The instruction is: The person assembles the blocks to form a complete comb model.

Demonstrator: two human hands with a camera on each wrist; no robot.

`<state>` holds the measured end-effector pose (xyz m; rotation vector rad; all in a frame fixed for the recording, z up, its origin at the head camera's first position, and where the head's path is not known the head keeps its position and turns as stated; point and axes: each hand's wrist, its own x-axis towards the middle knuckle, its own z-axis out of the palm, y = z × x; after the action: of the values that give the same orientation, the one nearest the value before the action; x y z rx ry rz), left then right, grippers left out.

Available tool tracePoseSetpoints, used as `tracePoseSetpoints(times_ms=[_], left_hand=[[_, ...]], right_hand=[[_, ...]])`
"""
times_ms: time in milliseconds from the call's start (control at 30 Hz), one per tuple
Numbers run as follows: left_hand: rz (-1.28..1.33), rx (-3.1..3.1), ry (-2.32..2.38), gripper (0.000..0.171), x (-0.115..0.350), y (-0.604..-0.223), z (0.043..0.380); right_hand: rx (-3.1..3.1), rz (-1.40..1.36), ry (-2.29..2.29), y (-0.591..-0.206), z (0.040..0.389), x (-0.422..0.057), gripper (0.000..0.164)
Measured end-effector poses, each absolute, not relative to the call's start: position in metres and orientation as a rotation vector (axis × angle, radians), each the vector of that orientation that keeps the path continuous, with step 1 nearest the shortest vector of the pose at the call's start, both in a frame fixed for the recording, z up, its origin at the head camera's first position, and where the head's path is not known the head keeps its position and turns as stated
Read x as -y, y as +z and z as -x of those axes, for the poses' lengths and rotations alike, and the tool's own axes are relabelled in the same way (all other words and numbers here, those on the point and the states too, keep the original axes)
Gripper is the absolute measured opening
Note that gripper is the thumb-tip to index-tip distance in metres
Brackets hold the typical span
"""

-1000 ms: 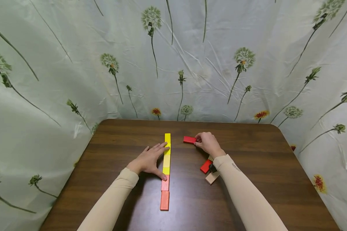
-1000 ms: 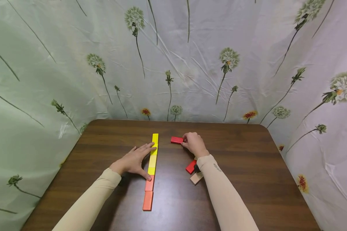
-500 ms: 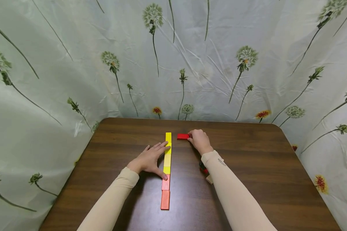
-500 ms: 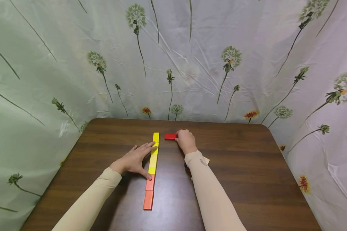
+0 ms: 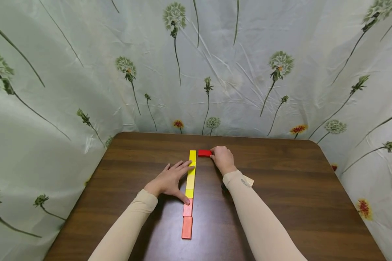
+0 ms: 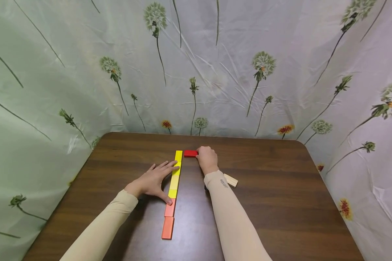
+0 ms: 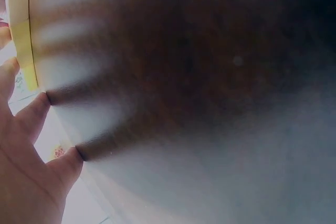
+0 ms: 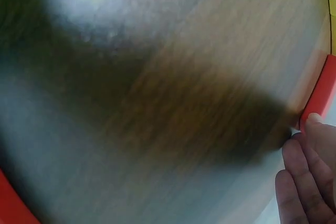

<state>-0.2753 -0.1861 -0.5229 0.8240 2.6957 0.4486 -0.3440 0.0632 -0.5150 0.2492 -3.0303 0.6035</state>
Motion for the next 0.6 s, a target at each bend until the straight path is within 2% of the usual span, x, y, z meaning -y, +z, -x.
tracePoseSetpoints(times_ms=[600], left_hand=[[-0.831, -2.689, 0.46, 0.131, 0.1871, -0.5251, 0.2763]], right_hand=[[3.02, -0.208, 0.56, -0.5197, 0.3413, -0.0528, 0.034]])
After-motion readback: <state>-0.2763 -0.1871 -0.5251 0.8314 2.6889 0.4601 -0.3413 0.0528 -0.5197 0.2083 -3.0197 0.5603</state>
